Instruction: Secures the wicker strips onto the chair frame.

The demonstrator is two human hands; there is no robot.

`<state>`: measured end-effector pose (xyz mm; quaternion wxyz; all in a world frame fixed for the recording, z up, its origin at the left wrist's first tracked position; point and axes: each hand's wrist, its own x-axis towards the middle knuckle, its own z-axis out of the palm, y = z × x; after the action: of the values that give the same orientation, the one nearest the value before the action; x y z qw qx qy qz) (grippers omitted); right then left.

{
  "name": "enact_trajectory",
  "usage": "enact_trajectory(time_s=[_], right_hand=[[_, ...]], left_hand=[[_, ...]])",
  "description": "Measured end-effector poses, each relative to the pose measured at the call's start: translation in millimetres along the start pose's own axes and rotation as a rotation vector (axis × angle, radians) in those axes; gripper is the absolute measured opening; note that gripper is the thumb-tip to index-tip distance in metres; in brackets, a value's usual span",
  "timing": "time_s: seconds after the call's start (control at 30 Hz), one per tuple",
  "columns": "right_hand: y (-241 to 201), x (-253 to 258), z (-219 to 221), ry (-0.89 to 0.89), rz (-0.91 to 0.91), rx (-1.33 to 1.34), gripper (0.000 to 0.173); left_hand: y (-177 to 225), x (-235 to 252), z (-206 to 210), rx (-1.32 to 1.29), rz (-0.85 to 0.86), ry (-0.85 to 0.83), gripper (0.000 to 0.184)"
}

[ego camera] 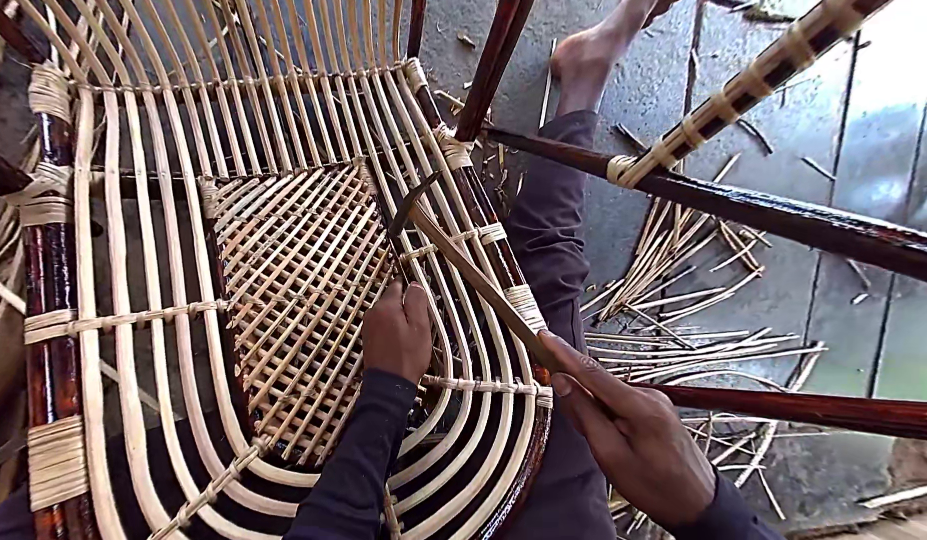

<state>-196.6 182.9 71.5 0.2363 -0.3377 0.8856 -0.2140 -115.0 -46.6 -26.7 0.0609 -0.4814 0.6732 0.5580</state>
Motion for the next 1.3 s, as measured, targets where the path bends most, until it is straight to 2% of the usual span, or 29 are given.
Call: enact_trajectory(time_s=[0.17, 0.37, 0.53, 0.63, 0.7, 0.8, 0.87, 0.93, 1.0, 1.2, 1.27, 1.3], right_hand=[[-5.9, 5.1, 0.6, 0.004, -0.042, -0.071, 0.046], [-18.2, 24.5, -4.6, -0.014, -0.131, -0.311, 0.053], [-52.5, 35.3, -26.4, 0.176, -0.161, -0.173, 0.05], [-26.3, 33.0, -12.3, 0.008, -0.085, -0.29, 0.055], [-26.4, 36.0, -19.8, -0.022, -0.075, -0.296, 0.052], [-59.0, 36.2, -32.2, 0.152, -0.142, -0.173, 0.048], [-61.5, 35.3, -27.0, 0.183, -0.137, -0.184, 0.052], [-38.0, 30.8, -14.5, 0.011, -0.077, -0.274, 0.055], [-22.9, 27.3, -10.6, -0.052, -0.055, -0.281, 0.052], [-57.9, 31.0, -25.0, 0.134, -0.106, -0.137, 0.05], [-61.3, 29.7, -30.1, 0.174, -0.103, -0.085, 0.05], [-59.9, 29.4, -31.6, 0.183, -0.094, -0.07, 0.05]], left_hand=[[0.2, 1.4, -0.8, 0.04, 0.042, 0.044, 0.05], [0.6, 4.9, -4.4, -0.034, 0.024, 0.03, 0.046], [2.1, 6.3, -5.5, -0.067, 0.026, 0.02, 0.046], [2.6, 5.3, -6.6, -0.047, 0.03, 0.013, 0.046], [3.0, 3.5, -7.4, -0.041, 0.03, -0.003, 0.048], [2.1, 4.3, -8.9, -0.046, 0.023, -0.014, 0.047], [0.3, 4.9, -7.9, -0.052, 0.035, 0.009, 0.047], [0.6, 4.9, -10.1, -0.055, 0.027, 0.003, 0.047], [1.5, 2.5, -9.6, -0.053, 0.007, -0.015, 0.047], [-0.1, 6.6, -10.1, -0.137, -0.042, -0.052, 0.052], [-1.3, -0.1, -9.6, -0.071, 0.022, -0.026, 0.048], [1.0, -6.9, -8.9, 0.02, 0.114, -0.001, 0.043]])
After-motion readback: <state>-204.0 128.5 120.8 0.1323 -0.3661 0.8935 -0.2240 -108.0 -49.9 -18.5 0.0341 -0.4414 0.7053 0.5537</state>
